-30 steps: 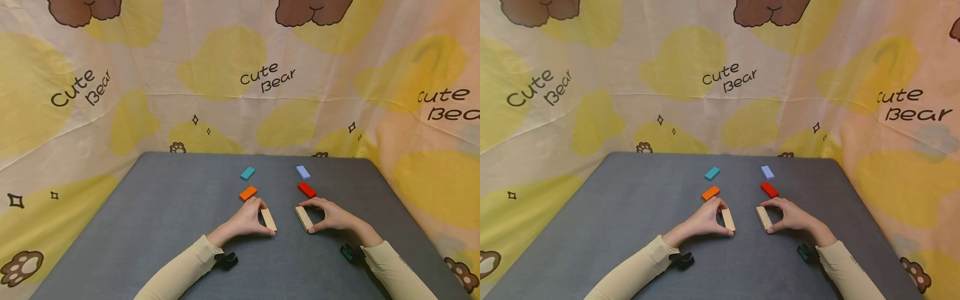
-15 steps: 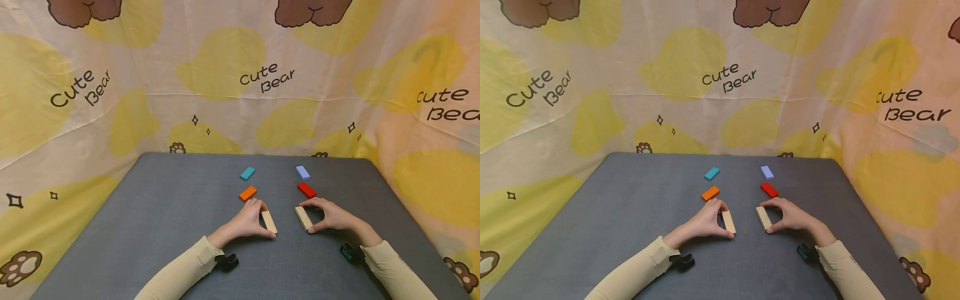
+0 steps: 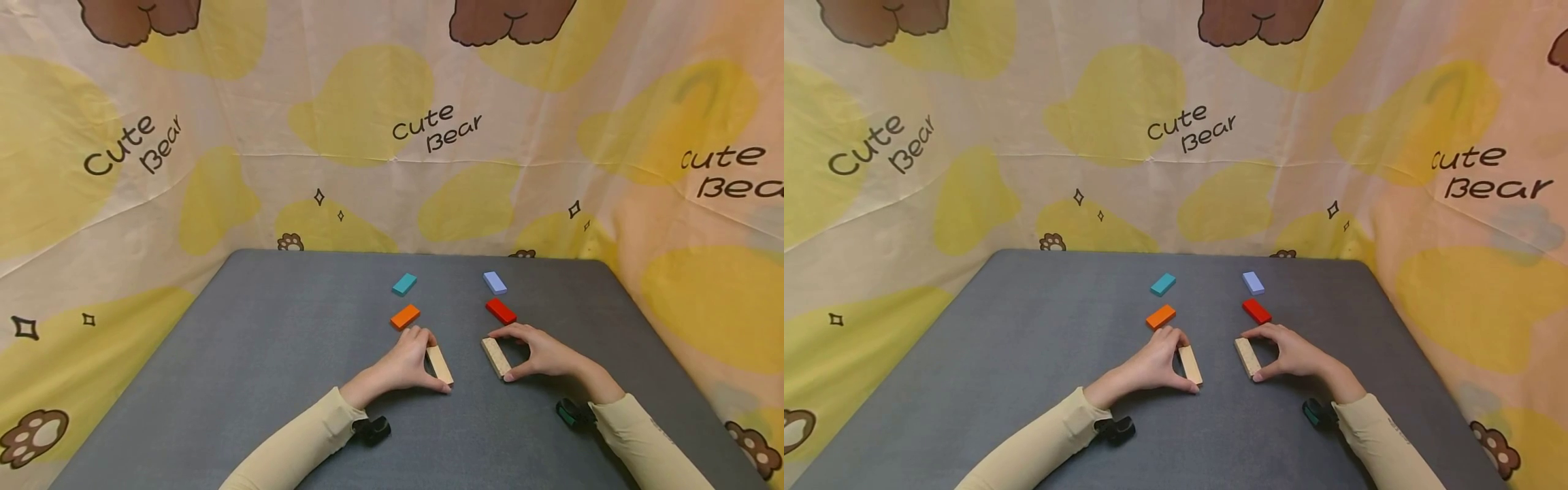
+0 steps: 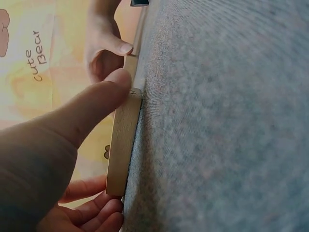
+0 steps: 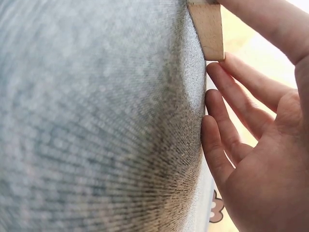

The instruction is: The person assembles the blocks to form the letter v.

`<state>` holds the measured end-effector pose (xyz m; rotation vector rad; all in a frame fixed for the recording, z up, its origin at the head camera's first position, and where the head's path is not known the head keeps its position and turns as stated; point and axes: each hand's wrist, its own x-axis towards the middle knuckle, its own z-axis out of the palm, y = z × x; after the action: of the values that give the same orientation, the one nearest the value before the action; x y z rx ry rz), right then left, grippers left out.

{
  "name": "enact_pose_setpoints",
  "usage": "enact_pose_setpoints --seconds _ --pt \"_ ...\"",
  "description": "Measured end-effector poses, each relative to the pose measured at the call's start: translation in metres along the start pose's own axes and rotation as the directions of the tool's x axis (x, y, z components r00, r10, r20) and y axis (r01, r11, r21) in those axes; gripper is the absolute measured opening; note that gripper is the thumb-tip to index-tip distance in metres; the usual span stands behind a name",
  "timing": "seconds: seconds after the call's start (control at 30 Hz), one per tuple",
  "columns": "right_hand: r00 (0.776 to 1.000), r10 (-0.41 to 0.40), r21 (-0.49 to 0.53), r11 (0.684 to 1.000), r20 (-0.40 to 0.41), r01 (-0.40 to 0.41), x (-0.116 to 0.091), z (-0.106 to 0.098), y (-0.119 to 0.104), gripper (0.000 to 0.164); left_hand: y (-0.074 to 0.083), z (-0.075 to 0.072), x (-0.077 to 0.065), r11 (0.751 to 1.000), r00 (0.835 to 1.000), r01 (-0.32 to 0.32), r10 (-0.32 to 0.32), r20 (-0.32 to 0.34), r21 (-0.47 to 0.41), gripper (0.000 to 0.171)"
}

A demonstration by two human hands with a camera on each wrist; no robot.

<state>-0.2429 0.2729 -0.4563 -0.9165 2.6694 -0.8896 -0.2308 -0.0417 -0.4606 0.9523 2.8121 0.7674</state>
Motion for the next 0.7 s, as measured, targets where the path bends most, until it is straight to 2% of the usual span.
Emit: enact_pose_setpoints --seconds 0.17,0.4,0.7 --pt "1.000 0.002 0.003 1.000 0.005 -0.002 0.000 0.000 0.000 0.073 0.000 -0.002 -0.001 1.000 1.000 -0.007 0.007 0.014 -0.019 0.076" --pt "1.000 -0.008 -0.003 1.000 -0.004 0.008 0.000 -0.001 -0.001 0.073 -0.007 -0.006 0.000 0.993 0.999 -0.012 0.017 0.043 -0.117 0.068" --pt "1.000 -0.005 0.007 1.000 -0.004 0.005 -0.001 0.000 0.000 0.073 -0.023 -0.009 0.004 0.962 0.993 -0.087 0.104 0.051 -0.257 0.057"
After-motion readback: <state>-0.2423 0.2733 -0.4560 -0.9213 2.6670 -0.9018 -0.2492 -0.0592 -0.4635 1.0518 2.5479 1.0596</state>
